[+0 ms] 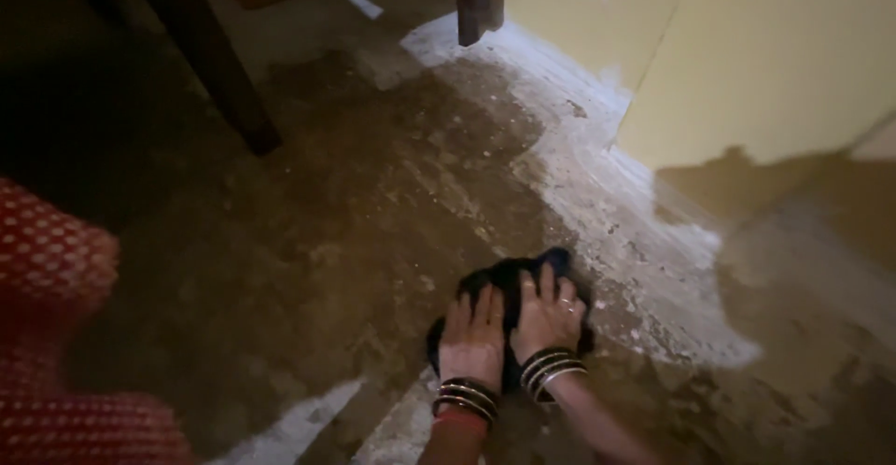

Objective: The person wrings out a cloth in a bucket of water and then uses it to wipe the floor.

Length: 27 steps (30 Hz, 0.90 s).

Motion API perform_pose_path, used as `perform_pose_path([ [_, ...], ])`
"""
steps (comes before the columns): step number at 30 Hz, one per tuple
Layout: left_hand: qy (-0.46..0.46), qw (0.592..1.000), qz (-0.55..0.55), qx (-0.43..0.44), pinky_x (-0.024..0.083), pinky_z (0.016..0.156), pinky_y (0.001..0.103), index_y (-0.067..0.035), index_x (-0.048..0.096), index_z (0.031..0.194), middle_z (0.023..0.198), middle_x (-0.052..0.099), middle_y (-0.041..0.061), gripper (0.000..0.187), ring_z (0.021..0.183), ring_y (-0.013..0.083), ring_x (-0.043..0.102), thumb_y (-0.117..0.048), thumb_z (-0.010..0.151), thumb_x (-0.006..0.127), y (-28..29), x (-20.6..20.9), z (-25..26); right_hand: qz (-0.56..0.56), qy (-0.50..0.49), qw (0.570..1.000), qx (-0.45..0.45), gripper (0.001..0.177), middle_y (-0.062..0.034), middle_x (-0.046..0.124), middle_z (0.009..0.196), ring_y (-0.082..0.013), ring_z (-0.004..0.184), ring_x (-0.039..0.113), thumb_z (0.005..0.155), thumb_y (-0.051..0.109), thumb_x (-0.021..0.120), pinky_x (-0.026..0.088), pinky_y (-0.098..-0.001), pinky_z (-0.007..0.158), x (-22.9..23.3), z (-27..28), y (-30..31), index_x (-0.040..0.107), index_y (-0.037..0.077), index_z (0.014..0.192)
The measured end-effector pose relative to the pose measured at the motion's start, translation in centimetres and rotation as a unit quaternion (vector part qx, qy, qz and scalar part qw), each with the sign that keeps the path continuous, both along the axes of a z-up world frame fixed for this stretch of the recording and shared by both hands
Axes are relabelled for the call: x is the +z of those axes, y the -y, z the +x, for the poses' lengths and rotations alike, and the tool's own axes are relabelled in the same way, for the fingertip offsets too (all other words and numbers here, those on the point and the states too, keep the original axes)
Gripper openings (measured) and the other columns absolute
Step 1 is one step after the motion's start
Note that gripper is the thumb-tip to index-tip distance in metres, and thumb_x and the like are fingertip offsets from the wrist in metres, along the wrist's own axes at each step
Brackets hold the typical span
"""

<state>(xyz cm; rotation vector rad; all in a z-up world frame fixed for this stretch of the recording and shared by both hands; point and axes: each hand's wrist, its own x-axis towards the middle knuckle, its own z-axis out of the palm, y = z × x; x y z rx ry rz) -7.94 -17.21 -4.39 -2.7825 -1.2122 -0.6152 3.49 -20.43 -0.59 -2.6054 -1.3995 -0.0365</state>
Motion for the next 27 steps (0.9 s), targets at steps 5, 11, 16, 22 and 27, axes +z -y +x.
perform_pose_path([
  [5,-0.03,0.998,-0.001,0.054,0.039,0.108,0.048,-0.007,0.052,0.144,0.151,0.051,0.009,0.055,0.129,0.0372,0.051,-0.013,0.09,0.048,-3.1,-0.9,-3.6,0.069,-0.017,0.992,0.1,0.074,-0.0161,0.041,0.153,-0.0381,0.135,0.038,0.073,0.018,0.071,0.036,-0.0544,0.102,0.4,-3.1,-3.2,0.05,0.018,0.143],
  [11,-0.042,0.987,-0.064,0.14,0.039,0.11,0.049,-0.012,0.053,0.142,0.151,0.049,0.006,0.059,0.132,0.0326,0.05,-0.016,0.084,0.053,-1.0,1.9,-8.4,0.035,-0.059,0.964,0.258,0.08,-0.0151,0.041,0.154,-0.0393,0.133,0.038,0.067,0.009,0.069,0.033,-0.0546,0.105,2.6,-6.1,-3.4,0.049,0.015,0.144],
  [16,-0.043,0.942,-0.236,0.233,0.039,0.114,0.043,-0.019,0.046,0.151,0.151,0.051,0.005,0.059,0.134,0.0299,0.051,-0.017,0.092,0.051,1.7,2.0,-6.5,0.024,-0.078,0.95,0.301,0.067,-0.011,0.047,0.151,-0.0364,0.129,0.045,0.074,0.007,0.064,0.036,-0.0496,0.107,3.3,-4.1,-1.8,0.055,0.014,0.141],
  [22,0.038,0.981,-0.095,0.164,0.034,0.116,0.04,-0.013,0.052,0.144,0.156,0.045,0.004,0.058,0.137,0.0278,0.047,-0.016,0.086,0.053,3.0,0.3,-2.2,0.13,-0.075,0.955,0.257,0.061,-0.0078,0.058,0.142,-0.0336,0.127,0.05,0.071,0.001,0.061,0.039,-0.0488,0.104,2.2,-0.5,0.2,0.065,0.014,0.13],
  [27,0.073,0.994,-0.027,0.082,0.031,0.114,0.041,-0.005,0.053,0.143,0.153,0.045,0.011,0.056,0.14,0.0304,0.044,-0.016,0.087,0.052,3.3,-0.8,1.4,0.055,-0.059,0.976,0.203,0.068,-0.0048,0.054,0.146,-0.0309,0.128,0.049,0.07,0.003,0.064,0.041,-0.0462,0.104,3.3,2.5,1.8,0.061,0.017,0.137],
])
